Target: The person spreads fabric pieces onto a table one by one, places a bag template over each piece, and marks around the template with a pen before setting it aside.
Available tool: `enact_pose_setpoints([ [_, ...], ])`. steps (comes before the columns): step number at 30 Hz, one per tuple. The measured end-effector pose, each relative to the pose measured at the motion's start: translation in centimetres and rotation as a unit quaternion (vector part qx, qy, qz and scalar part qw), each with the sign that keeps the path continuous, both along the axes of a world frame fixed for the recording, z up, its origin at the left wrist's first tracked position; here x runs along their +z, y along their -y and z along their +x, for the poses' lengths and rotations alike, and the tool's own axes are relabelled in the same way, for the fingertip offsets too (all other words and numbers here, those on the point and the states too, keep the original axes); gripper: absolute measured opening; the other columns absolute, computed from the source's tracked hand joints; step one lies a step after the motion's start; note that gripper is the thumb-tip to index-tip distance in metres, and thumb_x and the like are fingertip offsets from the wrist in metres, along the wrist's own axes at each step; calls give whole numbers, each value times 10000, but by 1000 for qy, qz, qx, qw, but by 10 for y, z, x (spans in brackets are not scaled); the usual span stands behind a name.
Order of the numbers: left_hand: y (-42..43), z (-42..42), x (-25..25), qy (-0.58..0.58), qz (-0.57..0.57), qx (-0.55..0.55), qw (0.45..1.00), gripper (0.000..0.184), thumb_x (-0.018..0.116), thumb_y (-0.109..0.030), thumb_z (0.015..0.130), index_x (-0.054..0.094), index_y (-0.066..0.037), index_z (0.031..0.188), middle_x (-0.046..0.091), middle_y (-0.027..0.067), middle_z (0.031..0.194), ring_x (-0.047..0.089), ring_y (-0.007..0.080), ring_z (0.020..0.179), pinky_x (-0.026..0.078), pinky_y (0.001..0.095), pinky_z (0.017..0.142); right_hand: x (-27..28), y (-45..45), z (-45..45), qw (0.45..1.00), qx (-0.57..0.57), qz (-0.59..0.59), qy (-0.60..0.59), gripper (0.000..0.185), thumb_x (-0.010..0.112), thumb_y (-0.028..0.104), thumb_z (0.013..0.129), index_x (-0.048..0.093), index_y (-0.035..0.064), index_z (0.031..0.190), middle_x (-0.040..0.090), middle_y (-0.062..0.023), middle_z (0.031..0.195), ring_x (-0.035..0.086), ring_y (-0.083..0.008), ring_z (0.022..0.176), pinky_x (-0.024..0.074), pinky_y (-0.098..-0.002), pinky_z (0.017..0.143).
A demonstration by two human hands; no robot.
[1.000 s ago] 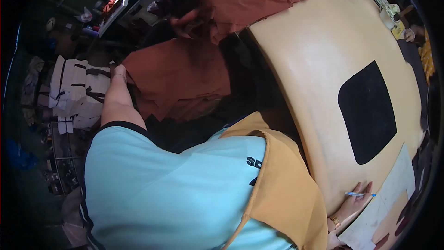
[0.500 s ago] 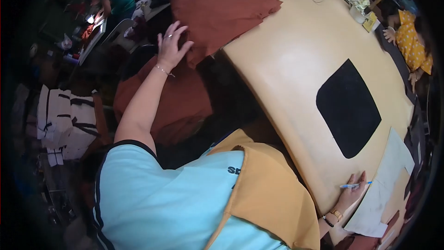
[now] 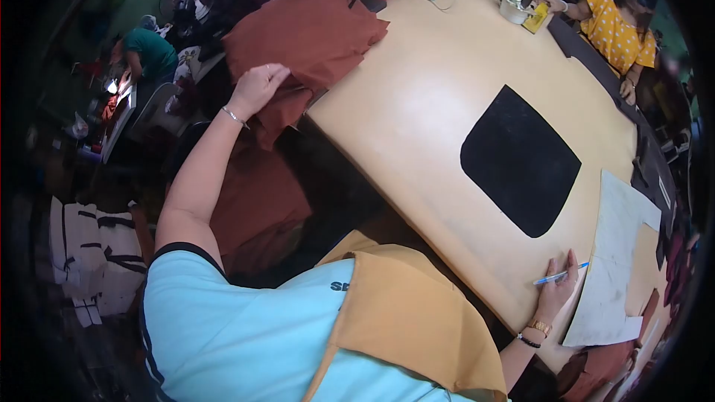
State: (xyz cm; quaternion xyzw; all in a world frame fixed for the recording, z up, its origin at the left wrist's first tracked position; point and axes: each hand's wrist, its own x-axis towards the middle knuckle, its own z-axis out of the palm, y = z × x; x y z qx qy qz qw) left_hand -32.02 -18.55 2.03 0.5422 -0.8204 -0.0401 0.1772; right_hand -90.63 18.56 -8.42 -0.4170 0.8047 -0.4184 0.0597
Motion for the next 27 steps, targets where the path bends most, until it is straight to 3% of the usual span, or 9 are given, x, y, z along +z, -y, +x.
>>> enact_pose_setpoints([
  [4,41,-58,7,-200,-185,-6,962,345,491,-286,980,629,9,1091,660,220,1017,632,381,974,498,397,831,-3,-2,-3,1000,-8,-12,17,491,676,102,872,507,-14,1318,524,-179,1260,508,-260,1176,402,-362,1022],
  [8,32,-192,25,-367,-129,-116,914,352,459,-280,996,625,25,1052,664,196,988,638,320,928,477,378,843,-12,-4,-7,999,-6,-32,2,484,687,104,859,524,-7,1302,547,-178,1226,540,-271,1118,426,-368,987],
  [10,16,-260,19,-418,-53,-182,889,318,449,-247,1007,614,24,980,651,145,857,604,214,807,482,330,778,-7,-3,-4,1000,-7,-14,-7,489,699,101,842,534,-6,1289,566,-177,1199,541,-277,1115,427,-365,985],
  [11,-7,-295,17,-490,34,-226,841,261,487,-202,1006,605,30,987,622,38,924,541,103,888,460,279,823,-4,-3,-4,1000,-12,-3,-12,492,705,100,833,539,-5,1283,575,-177,1185,542,-280,1114,427,-364,984],
  [12,-20,-326,4,-526,73,-277,801,236,483,-179,1005,598,23,962,605,37,897,533,103,867,460,281,810,-5,-2,-4,1000,-14,-12,-15,494,713,98,821,547,-2,1275,582,-175,1176,543,-280,1106,430,-361,980],
  [16,-129,-375,-32,-352,303,-423,778,272,580,-218,943,565,-27,1137,595,138,1122,580,206,993,457,290,871,-9,-1,-5,998,-18,-54,7,485,723,96,810,561,10,1259,593,-158,1151,556,-269,1062,446,-355,939],
  [18,-160,-354,-60,-139,201,-489,837,580,698,-386,819,522,-86,1283,554,128,1284,522,288,1204,374,433,1040,-4,-4,-5,1000,-21,-22,3,476,699,58,834,529,-21,1271,569,-154,1222,538,-252,1152,431,-347,1000],
  [20,-172,-322,-75,-25,102,-502,858,621,706,-453,785,517,-170,1305,485,94,1371,434,268,1300,287,594,1058,0,-2,-1,1000,-23,-7,9,475,690,39,842,512,-33,1276,558,-153,1259,531,-246,1194,424,-341,1030],
  [27,-166,-264,-81,-64,46,-413,907,337,722,-330,798,640,-128,1055,627,33,1143,544,261,1178,376,539,991,7,2,5,994,6,-85,-73,463,746,113,790,575,23,1211,617,-160,1182,574,-306,1098,461,-366,928],
])
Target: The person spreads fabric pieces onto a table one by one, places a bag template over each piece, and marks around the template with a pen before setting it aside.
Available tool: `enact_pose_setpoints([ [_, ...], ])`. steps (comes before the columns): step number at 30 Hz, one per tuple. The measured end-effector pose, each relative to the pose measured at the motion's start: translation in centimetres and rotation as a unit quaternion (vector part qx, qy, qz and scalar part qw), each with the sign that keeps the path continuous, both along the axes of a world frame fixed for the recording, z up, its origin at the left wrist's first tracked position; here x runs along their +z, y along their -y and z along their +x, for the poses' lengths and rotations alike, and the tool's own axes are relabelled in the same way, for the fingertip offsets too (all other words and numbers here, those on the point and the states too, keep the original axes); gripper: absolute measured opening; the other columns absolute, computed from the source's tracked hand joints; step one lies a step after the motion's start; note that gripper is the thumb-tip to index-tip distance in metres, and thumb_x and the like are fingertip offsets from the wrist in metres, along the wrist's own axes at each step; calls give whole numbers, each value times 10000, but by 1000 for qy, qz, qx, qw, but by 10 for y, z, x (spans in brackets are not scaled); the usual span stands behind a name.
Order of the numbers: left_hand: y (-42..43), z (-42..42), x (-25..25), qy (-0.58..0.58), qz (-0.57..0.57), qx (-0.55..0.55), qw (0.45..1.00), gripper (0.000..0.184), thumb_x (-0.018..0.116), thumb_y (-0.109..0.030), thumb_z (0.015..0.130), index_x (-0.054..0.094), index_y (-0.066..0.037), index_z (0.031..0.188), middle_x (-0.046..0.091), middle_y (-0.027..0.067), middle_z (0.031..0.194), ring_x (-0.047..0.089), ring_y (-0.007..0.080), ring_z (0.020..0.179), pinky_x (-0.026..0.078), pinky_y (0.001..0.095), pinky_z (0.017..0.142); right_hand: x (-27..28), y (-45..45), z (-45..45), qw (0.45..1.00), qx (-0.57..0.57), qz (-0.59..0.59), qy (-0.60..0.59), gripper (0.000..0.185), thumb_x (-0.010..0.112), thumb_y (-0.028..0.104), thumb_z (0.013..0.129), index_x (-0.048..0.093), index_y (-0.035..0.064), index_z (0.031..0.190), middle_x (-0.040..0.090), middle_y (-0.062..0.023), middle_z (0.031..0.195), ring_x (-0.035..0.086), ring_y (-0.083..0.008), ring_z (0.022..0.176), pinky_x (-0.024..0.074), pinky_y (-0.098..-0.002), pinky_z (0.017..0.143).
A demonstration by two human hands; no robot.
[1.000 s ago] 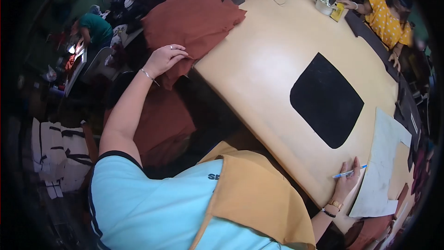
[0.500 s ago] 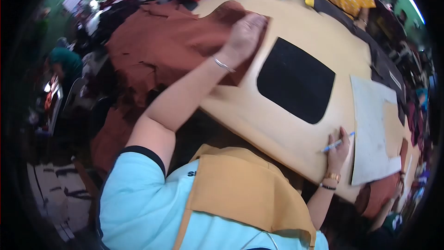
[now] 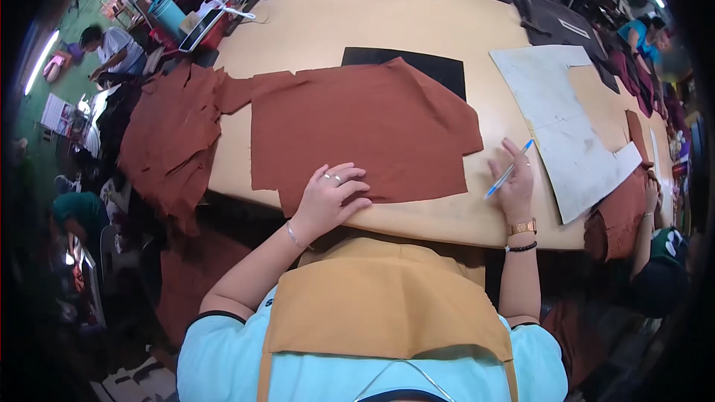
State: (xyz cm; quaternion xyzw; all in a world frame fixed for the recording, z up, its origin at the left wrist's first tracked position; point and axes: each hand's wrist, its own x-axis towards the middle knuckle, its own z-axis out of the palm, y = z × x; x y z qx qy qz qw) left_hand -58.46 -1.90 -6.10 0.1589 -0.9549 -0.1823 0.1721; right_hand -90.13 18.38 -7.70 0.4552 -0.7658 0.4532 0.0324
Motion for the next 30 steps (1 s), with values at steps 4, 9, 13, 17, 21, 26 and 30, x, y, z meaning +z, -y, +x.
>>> enact_pose_setpoints([
  [4,0,-15,0,-39,-28,14,999,200,699,-254,832,618,-105,938,651,24,947,621,248,972,460,429,836,32,17,41,990,128,28,-56,461,764,143,751,595,64,1174,610,-144,1223,564,-311,1139,411,-428,1010],
  [9,11,-29,-8,-78,3,21,997,178,690,-215,832,558,-104,878,617,56,821,625,235,751,482,358,630,32,50,86,961,175,122,-175,393,669,64,782,611,145,1162,639,-85,1195,578,-265,1147,318,-509,1076],
  [13,22,-23,3,-100,-45,-9,994,157,681,-126,790,558,-109,887,600,64,741,623,239,698,490,362,596,25,59,66,973,140,87,-161,366,608,-12,795,642,171,1110,700,-11,901,660,-228,865,372,-513,1037],
  [17,30,-1,35,-121,-71,22,990,199,665,-17,728,594,-81,902,628,77,789,631,267,715,506,364,621,59,49,46,978,127,27,-163,253,703,41,771,691,134,1006,645,-45,724,612,-224,645,480,-438,916],
  [21,34,17,94,-153,-144,49,976,197,616,7,738,614,-72,918,625,105,826,627,304,747,507,382,674,121,30,40,986,159,-42,-12,242,722,-25,749,695,59,975,663,-85,747,646,-198,685,514,-285,660],
  [26,35,18,159,-105,-260,100,955,256,626,1,636,586,-92,871,587,83,888,583,287,905,440,437,910,224,9,62,961,248,-16,-123,193,748,36,765,695,47,950,701,-98,752,701,-197,670,520,-270,579],
  [30,36,16,197,-58,-278,126,950,213,596,8,624,554,-87,809,572,94,855,573,291,870,441,415,885,270,-8,78,947,287,-16,-142,168,772,93,755,700,33,895,706,-98,744,703,-194,652,519,-254,576],
])
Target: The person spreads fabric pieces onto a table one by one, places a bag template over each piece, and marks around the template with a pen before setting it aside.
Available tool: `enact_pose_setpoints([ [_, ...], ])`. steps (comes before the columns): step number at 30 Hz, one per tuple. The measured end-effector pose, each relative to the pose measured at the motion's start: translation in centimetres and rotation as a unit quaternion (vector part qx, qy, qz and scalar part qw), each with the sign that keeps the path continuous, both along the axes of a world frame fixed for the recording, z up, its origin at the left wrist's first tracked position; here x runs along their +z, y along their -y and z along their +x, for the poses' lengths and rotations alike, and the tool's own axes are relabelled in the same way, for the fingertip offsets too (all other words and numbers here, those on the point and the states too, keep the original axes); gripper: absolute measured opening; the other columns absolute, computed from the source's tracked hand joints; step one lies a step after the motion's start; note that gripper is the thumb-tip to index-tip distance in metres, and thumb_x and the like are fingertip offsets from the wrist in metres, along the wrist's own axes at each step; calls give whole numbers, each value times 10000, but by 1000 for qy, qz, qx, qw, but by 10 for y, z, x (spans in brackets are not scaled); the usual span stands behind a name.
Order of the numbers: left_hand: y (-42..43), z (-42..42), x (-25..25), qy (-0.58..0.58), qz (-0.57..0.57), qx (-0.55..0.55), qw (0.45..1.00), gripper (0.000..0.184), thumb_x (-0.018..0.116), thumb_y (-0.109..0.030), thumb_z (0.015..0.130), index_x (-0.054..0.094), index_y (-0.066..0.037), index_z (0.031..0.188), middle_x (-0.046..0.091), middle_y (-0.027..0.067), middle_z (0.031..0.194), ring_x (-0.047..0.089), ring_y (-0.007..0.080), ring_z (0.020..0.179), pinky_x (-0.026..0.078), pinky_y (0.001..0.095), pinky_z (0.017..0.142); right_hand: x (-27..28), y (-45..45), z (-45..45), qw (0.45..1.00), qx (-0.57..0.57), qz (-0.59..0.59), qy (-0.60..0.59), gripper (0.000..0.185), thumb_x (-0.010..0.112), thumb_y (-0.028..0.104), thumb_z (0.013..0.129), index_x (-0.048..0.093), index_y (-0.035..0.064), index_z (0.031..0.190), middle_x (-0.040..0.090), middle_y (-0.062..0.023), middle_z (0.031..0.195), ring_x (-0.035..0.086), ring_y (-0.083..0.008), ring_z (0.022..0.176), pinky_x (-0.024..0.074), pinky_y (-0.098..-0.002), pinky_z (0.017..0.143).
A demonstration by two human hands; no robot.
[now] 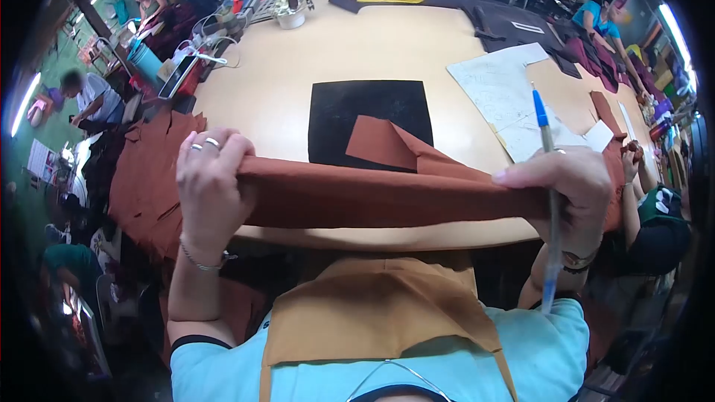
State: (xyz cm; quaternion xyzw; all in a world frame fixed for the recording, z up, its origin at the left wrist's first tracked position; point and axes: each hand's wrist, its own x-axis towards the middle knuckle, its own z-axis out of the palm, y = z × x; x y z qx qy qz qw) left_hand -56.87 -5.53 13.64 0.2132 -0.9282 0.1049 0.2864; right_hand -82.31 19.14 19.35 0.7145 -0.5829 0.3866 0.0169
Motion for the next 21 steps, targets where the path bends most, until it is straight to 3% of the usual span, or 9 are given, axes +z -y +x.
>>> enact_pose_setpoints([
  [6,34,-13,15,22,264,-114,958,247,549,66,684,591,-28,908,602,129,864,596,332,832,466,364,741,11,-3,-22,994,-95,60,17,77,699,53,811,684,37,885,634,-35,712,606,-128,673,474,-241,671],
  [7,54,-17,7,40,331,-131,934,235,548,67,771,609,-7,986,622,127,843,602,245,776,461,327,701,-1,12,-42,996,-60,47,50,88,694,89,837,671,31,900,566,-13,672,515,-101,635,434,-240,631],
  [10,115,-65,-16,84,375,-148,911,139,544,-45,899,601,44,991,586,109,724,516,114,736,442,294,696,-10,61,-108,966,-143,203,-77,199,712,200,835,667,17,901,548,-35,624,504,-122,591,409,-292,563],
  [12,168,-111,-22,187,283,-70,938,203,562,-82,846,686,-54,1004,679,140,866,635,189,787,492,343,748,-37,109,-170,963,-140,225,-41,151,679,151,819,649,10,864,552,-22,629,506,-98,604,418,-294,568],
  [15,208,-176,-6,106,89,49,989,238,555,-182,829,732,-171,988,691,127,1005,643,312,986,507,412,880,-30,160,-204,956,-247,147,53,168,554,45,842,668,33,965,595,-18,655,564,-95,503,455,-263,474],
  [17,251,-212,17,-142,59,-31,988,245,538,-162,823,735,-156,968,699,126,986,659,316,935,516,388,854,7,162,-188,943,-326,18,67,236,536,-4,856,641,15,1066,691,-68,828,653,-126,598,529,-259,547],
  [18,248,-217,40,-253,108,-107,955,254,528,-153,822,736,-151,968,704,131,952,671,314,896,519,368,822,-3,187,-252,886,-256,-323,-211,226,657,184,901,632,105,1111,715,-127,857,679,-302,652,552,-404,621],
  [20,263,-223,70,-350,84,-108,927,241,540,-181,854,723,-106,992,701,163,945,682,295,883,515,353,806,34,156,-196,943,-236,-206,110,247,444,-36,866,672,15,945,703,-129,815,670,-238,649,536,-368,592],
  [21,236,-217,82,-379,82,-186,903,262,539,-229,914,693,-94,1077,705,123,975,656,220,881,506,307,782,37,138,-170,947,-205,-204,141,221,459,-21,879,670,11,936,690,-115,791,651,-220,596,513,-341,541],
])
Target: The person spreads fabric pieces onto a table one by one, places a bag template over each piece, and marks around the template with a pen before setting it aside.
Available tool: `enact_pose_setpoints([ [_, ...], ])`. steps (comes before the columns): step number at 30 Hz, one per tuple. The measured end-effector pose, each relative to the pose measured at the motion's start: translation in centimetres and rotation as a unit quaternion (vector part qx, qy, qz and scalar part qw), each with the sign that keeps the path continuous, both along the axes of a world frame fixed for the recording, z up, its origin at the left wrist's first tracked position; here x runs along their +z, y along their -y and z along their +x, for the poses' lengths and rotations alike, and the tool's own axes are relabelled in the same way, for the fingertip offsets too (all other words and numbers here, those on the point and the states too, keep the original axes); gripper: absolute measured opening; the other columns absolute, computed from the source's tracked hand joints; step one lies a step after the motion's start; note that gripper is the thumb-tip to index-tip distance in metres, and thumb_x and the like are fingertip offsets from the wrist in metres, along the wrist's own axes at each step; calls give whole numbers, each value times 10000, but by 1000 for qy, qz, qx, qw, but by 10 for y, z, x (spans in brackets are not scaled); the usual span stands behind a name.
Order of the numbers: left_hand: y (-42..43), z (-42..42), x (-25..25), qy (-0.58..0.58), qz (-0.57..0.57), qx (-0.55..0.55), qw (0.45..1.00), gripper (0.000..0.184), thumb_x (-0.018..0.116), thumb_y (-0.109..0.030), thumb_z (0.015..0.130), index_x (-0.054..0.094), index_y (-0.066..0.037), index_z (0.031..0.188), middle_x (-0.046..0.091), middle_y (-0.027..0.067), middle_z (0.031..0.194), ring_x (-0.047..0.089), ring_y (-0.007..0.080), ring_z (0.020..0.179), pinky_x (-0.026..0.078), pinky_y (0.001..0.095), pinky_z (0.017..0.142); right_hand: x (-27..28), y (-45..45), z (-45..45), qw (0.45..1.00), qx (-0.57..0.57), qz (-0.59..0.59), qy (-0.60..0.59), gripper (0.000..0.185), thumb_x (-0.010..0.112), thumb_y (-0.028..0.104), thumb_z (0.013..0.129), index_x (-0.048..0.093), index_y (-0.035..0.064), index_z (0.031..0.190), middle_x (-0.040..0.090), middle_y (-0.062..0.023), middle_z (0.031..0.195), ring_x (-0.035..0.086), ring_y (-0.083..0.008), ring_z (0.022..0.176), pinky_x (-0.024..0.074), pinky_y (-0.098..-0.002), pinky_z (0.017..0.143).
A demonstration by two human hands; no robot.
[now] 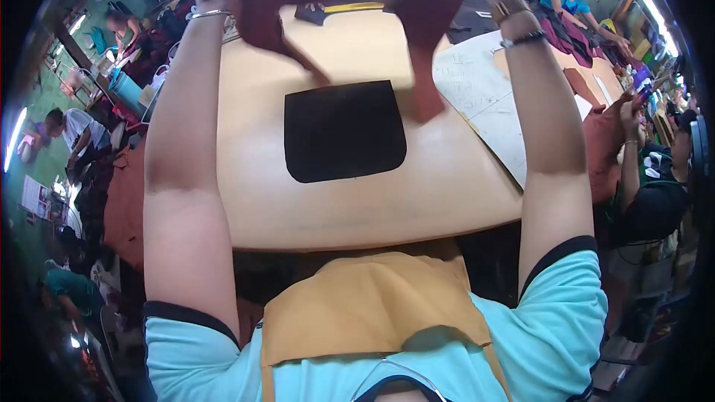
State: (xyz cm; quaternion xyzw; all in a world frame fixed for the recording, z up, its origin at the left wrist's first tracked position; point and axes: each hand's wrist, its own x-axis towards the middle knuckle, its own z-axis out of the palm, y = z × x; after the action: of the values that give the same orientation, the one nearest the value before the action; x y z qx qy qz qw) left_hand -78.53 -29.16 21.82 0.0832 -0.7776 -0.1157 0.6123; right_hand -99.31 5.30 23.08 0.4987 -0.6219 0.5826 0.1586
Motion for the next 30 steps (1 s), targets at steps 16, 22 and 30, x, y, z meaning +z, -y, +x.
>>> enact_pose_setpoints([
  [16,-177,163,-291,404,159,-148,889,343,699,65,689,722,-108,984,654,60,1105,635,245,970,543,333,818,-301,-130,59,970,-6,241,27,285,637,-57,767,674,66,1022,698,-109,946,676,-234,814,527,-299,703],
  [22,-174,158,-293,404,91,-103,904,369,708,52,670,710,-120,996,649,38,1100,628,245,967,542,336,806,-312,-142,82,962,-24,264,68,327,634,-90,720,672,49,1014,697,-105,979,674,-235,837,546,-317,748],
  [30,-178,167,-296,359,52,-67,929,257,711,-3,716,719,-118,946,675,41,990,636,242,891,534,335,763,-299,-145,94,965,-21,256,60,312,653,-64,710,673,54,998,696,-103,965,662,-270,849,545,-350,757],
])
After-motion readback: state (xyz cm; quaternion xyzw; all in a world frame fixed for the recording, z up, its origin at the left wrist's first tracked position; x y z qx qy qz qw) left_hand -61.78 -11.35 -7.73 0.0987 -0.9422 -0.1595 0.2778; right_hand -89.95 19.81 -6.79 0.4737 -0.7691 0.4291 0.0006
